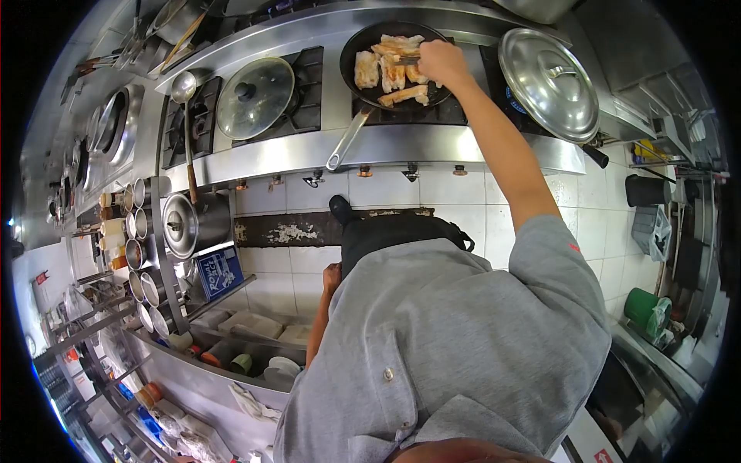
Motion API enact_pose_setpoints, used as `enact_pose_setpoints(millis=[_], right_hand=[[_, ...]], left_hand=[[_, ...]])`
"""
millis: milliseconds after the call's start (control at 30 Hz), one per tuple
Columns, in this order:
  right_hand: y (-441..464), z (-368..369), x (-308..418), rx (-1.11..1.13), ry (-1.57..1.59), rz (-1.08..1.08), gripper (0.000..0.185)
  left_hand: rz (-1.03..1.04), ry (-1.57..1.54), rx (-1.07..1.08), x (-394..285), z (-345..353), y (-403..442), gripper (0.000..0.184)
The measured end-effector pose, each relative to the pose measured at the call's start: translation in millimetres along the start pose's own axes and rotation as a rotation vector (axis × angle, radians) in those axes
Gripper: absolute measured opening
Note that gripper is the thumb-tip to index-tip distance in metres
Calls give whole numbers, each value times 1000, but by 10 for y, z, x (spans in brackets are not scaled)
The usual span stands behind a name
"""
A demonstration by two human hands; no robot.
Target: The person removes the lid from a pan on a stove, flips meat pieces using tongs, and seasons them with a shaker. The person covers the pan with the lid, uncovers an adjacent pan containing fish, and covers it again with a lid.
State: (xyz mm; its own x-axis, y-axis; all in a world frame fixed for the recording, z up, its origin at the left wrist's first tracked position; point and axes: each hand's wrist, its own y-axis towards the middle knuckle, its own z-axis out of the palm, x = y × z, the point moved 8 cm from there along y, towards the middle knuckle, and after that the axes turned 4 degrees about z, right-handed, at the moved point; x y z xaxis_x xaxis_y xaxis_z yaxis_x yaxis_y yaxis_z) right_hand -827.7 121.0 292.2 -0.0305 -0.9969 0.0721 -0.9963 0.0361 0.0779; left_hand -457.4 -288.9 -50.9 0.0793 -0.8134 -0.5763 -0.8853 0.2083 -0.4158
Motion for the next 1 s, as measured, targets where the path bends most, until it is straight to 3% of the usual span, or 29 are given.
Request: enact_pose_setpoints(millis=[67, 133, 267, 333, 367, 567, 633, 767, 833, 1000], right_hand=[[-22, 47, 2, -10, -9, 12, 20], [-21, 21, 28, -22, -16, 15, 20], [-137, -35, 325, -81, -31, -139, 19], [-222, -17, 495, -123, -24, -218, 19], [-290, 13, 650, -155, -54, -301, 14], [-423, 248, 961, -225, -192, -487, 11], [-442, 271, 943, -245, -228, -524, 11], [-456, 148, 783, -256, -163, -500, 13], [-480, -69, 694, -184, -100, -416, 17], [-280, -422, 442, -97, 48, -388, 17]], left_hand=[[-60, -115, -10, 99, 32, 1, 24], [112, 185, 24, -10, 51, 31, 24], [88, 122, 25, 55, 32, 7, 25], [-131, -122, -21, 193, 42, -25, 25], [-131, -121, -21, 192, 33, -38, 25], [-43, -153, -26, 249, 91, -3, 24], [117, 166, 13, 121, 82, 15, 23], [173, 162, -14, -35, 5, -36, 25], [-161, -168, 3, 142, 13, -107, 26], [-225, -257, -40, 358, 149, -126, 29]])
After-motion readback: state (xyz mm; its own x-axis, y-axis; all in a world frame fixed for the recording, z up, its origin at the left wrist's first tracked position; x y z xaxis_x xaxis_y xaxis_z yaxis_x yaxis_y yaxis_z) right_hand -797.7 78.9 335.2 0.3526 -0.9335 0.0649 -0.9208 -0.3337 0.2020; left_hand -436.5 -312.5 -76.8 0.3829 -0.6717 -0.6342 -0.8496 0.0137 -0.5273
